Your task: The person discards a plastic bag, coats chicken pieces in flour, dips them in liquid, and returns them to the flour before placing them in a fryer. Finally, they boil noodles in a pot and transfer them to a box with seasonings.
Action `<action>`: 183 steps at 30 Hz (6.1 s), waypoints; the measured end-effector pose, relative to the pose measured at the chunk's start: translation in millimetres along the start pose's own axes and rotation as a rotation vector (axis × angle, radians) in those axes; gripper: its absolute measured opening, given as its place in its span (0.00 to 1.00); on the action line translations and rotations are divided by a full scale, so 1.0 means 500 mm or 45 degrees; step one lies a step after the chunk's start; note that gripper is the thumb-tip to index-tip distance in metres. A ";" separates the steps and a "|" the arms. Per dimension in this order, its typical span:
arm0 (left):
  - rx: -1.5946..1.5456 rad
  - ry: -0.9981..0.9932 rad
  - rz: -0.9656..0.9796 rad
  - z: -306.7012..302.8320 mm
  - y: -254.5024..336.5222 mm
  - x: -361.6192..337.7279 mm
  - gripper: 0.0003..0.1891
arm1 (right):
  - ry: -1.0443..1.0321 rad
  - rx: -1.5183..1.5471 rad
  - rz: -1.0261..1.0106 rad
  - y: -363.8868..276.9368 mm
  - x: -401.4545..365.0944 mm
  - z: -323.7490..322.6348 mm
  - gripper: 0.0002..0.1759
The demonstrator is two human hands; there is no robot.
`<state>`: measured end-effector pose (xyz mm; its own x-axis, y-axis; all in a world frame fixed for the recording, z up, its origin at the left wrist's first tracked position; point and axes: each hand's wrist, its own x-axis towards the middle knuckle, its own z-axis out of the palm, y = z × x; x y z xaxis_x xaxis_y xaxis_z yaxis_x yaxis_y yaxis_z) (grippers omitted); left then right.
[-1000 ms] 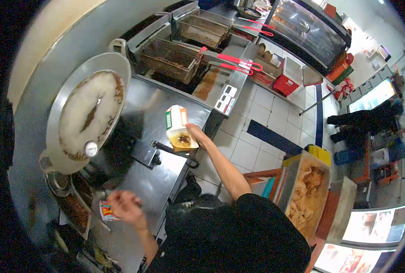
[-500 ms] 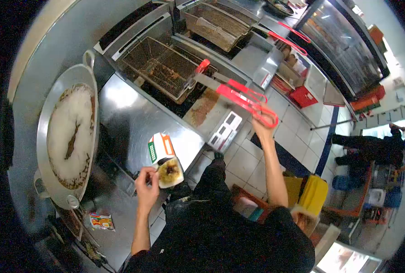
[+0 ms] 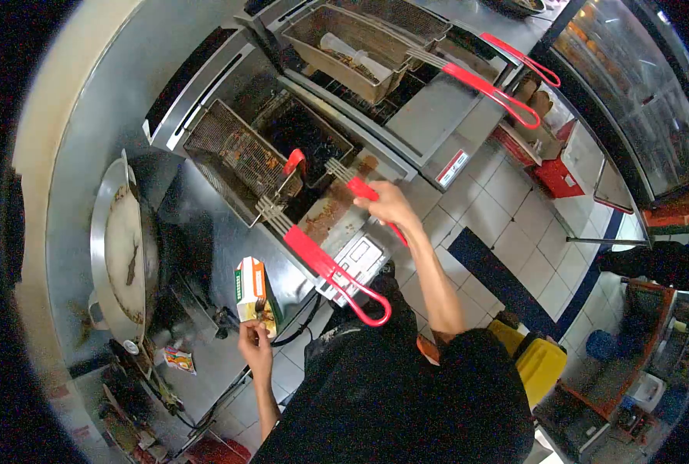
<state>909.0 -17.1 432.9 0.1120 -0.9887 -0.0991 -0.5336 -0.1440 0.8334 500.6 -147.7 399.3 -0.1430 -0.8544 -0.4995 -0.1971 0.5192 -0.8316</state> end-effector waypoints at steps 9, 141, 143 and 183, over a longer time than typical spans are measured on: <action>0.072 0.026 -0.081 0.076 0.026 0.006 0.06 | 0.057 -0.101 -0.219 -0.018 -0.081 -0.077 0.15; 0.365 0.672 -0.193 -0.135 -0.147 0.100 0.14 | -0.113 0.117 -0.232 0.214 -0.113 0.032 0.14; 0.566 0.496 -0.233 -0.134 -0.169 0.149 0.16 | -0.233 0.137 -0.041 0.190 -0.117 0.059 0.24; 1.145 -0.512 0.563 0.232 0.493 0.428 0.19 | 0.215 0.016 -0.575 0.330 -0.017 -0.260 0.11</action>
<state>704.4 -268.7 554.0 -0.4381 -0.8775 -0.1954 -0.8975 0.4145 0.1507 343.4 -52.1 297.8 -0.2012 -0.9786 -0.0426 -0.2641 0.0961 -0.9597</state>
